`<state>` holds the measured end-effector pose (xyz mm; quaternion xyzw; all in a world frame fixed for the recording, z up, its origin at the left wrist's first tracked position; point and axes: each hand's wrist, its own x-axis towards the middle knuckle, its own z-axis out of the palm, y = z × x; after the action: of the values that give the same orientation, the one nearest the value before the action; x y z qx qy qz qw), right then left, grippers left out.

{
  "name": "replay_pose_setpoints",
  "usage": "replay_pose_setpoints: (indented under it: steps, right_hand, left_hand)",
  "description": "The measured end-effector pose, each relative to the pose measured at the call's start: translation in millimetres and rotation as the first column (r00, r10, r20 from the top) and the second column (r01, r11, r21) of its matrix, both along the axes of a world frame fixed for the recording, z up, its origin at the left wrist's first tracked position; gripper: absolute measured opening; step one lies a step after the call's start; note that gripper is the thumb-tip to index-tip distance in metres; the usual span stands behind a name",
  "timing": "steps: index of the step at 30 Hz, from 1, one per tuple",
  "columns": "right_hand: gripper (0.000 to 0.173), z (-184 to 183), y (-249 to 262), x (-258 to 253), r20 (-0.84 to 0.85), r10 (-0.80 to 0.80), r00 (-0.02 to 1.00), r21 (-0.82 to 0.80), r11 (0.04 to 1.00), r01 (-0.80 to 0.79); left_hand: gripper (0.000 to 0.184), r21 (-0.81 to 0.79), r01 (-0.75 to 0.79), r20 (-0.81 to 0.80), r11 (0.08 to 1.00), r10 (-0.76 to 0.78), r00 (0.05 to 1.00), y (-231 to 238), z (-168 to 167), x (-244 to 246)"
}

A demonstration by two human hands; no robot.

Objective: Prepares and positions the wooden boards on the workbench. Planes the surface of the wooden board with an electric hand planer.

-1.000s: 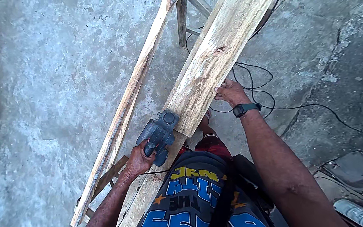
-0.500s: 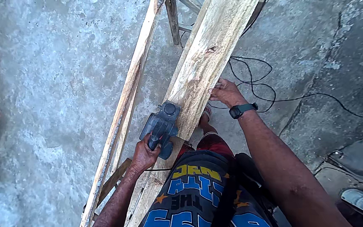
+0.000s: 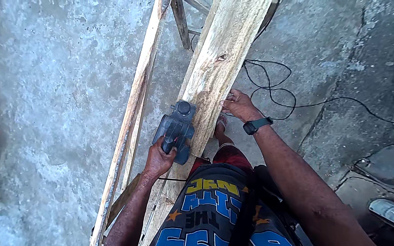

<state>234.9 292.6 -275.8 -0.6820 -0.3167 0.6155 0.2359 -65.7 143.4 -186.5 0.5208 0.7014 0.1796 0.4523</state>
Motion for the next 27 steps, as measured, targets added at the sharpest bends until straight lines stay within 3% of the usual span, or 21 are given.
replay_pose_setpoints:
  steps: [27]
  right_hand:
    - [0.063, -2, 1, 9, 0.062, 0.110, 0.992, -0.006, 0.994, -0.110]
  left_hand:
    - [0.027, -0.064, 0.066, -0.034, 0.996, -0.069, 0.997, 126, 3, 47]
